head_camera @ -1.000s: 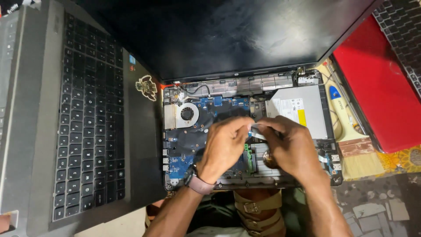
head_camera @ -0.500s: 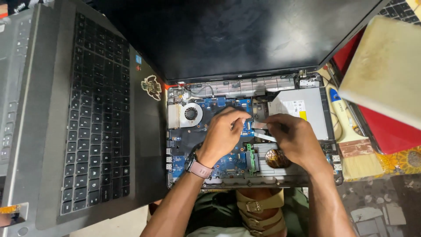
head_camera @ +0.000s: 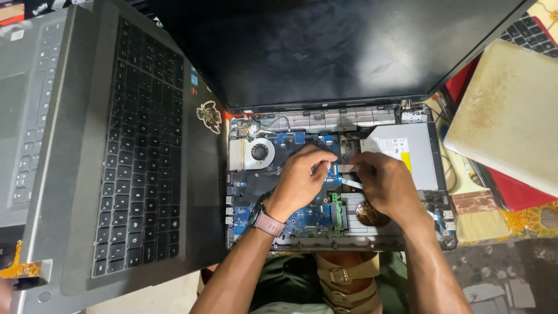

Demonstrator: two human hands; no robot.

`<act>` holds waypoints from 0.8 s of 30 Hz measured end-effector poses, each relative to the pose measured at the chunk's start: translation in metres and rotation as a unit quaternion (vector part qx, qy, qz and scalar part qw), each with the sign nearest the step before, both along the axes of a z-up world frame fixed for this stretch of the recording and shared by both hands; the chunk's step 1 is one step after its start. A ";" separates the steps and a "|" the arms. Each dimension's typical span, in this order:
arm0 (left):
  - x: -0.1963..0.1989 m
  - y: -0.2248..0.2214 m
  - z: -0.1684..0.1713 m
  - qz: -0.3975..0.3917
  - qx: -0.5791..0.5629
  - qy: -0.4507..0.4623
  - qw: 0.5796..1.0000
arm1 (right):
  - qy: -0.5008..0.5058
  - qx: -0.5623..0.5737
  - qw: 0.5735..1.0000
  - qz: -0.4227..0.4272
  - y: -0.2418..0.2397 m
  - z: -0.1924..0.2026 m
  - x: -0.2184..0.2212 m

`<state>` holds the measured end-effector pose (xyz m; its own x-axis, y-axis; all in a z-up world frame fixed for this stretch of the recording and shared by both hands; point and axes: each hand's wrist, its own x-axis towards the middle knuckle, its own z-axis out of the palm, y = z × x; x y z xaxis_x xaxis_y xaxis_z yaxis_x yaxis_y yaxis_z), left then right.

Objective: Cleaning the internal components of a disassembled laptop with a brush and reconnecting a ribbon cable to the motherboard.

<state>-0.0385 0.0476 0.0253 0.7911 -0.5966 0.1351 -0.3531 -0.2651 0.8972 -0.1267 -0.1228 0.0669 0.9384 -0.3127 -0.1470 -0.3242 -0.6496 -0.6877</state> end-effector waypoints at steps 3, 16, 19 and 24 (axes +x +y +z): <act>-0.001 0.000 -0.003 0.000 0.000 0.001 1.000 | 0.021 -0.008 1.000 0.005 0.009 0.020 0.002; -0.001 -0.002 -0.003 0.000 0.003 -0.003 1.000 | 0.088 -0.032 0.996 0.004 0.014 -0.010 0.012; -0.002 -0.003 -0.001 -0.001 0.007 -0.010 1.000 | 0.111 -0.027 0.993 0.002 0.016 -0.015 0.020; -0.001 -0.002 0.001 -0.005 0.009 -0.010 1.000 | 0.093 -0.019 0.995 -0.011 0.015 -0.019 0.025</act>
